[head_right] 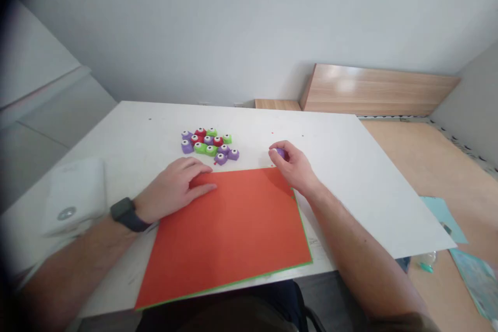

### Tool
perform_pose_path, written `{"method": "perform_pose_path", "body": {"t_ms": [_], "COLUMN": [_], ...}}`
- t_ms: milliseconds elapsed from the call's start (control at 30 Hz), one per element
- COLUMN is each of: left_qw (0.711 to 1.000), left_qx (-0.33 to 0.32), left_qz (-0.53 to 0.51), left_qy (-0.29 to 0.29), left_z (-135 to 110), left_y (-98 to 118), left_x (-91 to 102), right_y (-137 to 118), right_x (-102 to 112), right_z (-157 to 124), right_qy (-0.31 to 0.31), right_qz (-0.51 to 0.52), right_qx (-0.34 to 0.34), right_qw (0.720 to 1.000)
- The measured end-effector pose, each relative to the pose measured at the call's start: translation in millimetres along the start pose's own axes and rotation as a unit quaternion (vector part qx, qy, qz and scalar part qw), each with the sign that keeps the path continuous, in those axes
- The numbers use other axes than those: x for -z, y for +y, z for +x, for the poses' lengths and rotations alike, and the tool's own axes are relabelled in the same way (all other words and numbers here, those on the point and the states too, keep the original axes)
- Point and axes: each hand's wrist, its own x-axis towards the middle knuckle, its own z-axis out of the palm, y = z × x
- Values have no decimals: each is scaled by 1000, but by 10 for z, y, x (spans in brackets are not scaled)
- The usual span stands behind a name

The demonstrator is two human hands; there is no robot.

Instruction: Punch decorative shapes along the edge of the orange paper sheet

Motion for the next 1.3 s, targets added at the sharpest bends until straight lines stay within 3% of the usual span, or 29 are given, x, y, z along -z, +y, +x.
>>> {"method": "perform_pose_path", "body": {"t_ms": [200,700,1000,1300], "left_qw": [1000,999,999,999], "left_qx": [-2,4,11,-11], "left_qz": [0,-25,-48,-30], "left_qy": [3,27,12,15], "left_z": [-19,-34,-13,16], "left_y": [-16,-7,34,-2], "left_x": [-12,-27,24,-1], "right_y": [79,63,67,27], "right_x": [23,65,121,74], "right_z": [41,82,95,70], "right_qy": [13,3,14,-21], "right_qz": [11,88,81,85], "right_qx": [7,-56,-21,-25], "right_qw": [1000,995,996,996]}}
